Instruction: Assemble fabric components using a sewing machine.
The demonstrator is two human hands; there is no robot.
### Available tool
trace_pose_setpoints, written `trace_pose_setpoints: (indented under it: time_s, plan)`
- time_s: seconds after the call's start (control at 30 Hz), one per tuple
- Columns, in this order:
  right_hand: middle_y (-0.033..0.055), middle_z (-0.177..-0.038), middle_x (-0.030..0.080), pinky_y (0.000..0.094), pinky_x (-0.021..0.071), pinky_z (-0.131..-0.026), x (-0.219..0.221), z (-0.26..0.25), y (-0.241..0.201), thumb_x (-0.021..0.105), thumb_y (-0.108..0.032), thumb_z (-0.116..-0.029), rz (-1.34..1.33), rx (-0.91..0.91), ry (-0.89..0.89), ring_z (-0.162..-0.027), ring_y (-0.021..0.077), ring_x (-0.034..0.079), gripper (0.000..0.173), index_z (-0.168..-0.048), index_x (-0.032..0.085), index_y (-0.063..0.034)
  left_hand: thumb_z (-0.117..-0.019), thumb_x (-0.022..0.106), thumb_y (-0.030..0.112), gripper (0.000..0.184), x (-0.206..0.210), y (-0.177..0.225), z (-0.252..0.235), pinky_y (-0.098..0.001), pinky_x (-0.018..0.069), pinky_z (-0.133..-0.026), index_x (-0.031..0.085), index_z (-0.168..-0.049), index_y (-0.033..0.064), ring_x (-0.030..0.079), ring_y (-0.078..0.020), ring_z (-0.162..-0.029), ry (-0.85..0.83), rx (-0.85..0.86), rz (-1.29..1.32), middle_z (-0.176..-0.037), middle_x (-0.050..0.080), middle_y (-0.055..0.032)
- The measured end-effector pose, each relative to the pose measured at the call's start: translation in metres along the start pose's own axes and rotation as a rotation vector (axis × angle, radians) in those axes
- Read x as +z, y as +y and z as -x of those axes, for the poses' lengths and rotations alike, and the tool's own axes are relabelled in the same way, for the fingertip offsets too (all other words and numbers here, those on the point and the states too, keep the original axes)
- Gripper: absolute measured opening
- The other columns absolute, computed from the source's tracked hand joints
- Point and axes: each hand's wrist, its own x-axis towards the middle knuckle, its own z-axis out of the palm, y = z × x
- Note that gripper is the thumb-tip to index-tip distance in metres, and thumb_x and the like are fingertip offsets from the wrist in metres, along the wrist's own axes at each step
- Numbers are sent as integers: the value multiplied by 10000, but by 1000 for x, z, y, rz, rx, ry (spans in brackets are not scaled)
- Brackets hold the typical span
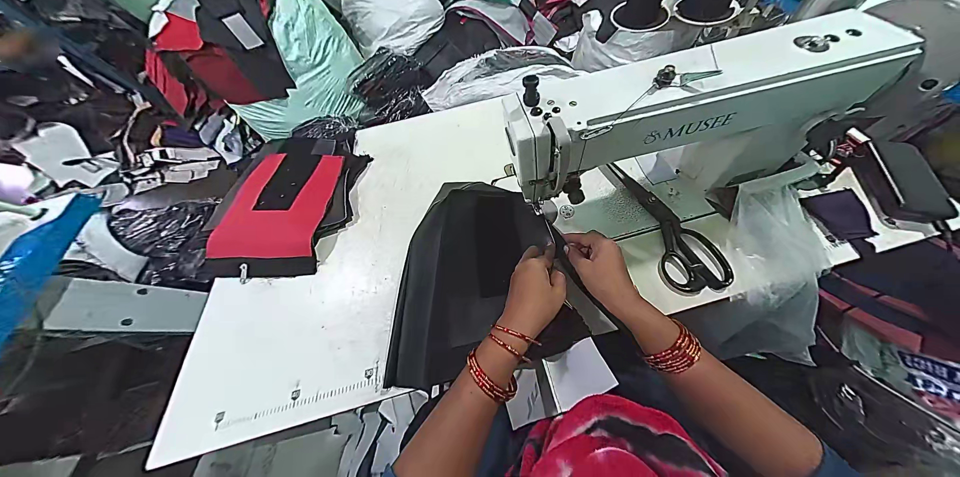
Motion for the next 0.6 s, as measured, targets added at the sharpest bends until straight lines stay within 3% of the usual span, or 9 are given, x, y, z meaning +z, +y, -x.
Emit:
trace_pose_setpoints:
  time_s: [0.2, 0.43, 0.6]
  plan:
    - [174, -1088, 695, 290, 536, -827, 8, 6, 3, 581, -44, -971, -101, -32, -46, -891, 157, 660, 295, -1230, 695, 38, -989, 476, 63, 432, 1, 0, 1, -397, 433, -1111, 593, -1386, -62, 592, -321, -1280, 20, 8, 6, -1353, 629, -252]
    - [153, -1057, 711, 256, 537, -807, 4, 4, 6, 590, -20, -955, -183, -7, -68, -866, 109, 659, 277, -1201, 696, 48, -999, 479, 84, 399, 0, 10, -2, -414, 465, -1073, 629, -1339, -61, 606, -324, -1233, -39, -40, -83, -1309, 624, -252]
    - [155, -1089, 700, 261, 532, -809, 0, 4, 5, 582, -24, -967, -160, -1, -114, -868, 115, 651, 276, -1210, 698, 38, -1000, 498, 102, 343, -2, 16, -2, -426, 489, -1031, 682, -1232, -71, 631, -318, -1164, -64, -71, -119, -1236, 641, -239]
